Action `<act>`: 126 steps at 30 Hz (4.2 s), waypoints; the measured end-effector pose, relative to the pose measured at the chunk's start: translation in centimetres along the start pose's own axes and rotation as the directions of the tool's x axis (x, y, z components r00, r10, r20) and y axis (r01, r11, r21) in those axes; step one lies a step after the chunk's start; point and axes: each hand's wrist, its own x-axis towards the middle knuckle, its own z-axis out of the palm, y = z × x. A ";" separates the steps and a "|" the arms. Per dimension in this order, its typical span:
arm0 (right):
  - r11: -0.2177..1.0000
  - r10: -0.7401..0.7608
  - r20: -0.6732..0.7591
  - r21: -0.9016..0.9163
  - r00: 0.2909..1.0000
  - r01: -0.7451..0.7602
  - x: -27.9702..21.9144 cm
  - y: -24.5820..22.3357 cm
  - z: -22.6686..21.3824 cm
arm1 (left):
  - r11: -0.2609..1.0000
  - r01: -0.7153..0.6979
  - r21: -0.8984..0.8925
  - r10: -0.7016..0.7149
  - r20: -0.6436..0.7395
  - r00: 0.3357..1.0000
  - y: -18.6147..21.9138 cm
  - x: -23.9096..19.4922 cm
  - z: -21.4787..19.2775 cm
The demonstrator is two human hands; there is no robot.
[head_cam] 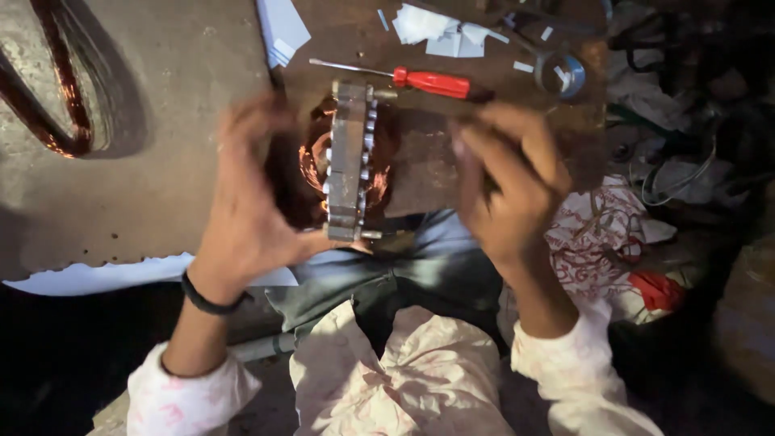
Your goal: Assembling and securing copper wire windings onto a motor stator core at a workbench.
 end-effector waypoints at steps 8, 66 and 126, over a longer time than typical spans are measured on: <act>0.922 -0.386 0.295 0.106 0.874 0.372 2.0 0.1 -0.5 | 0.831 -0.084 0.550 -0.033 0.199 0.979 0.2 -0.5 -0.6; 0.913 -0.314 0.184 0.328 0.932 0.243 4.3 -0.3 -0.2 | 0.981 0.015 0.194 0.014 -0.147 0.989 -0.3 -0.3 -1.9; 0.922 -0.364 0.191 -0.065 0.912 0.382 -3.1 0.5 2.0 | 0.996 0.059 -0.066 -0.044 0.212 0.976 0.9 3.2 -0.6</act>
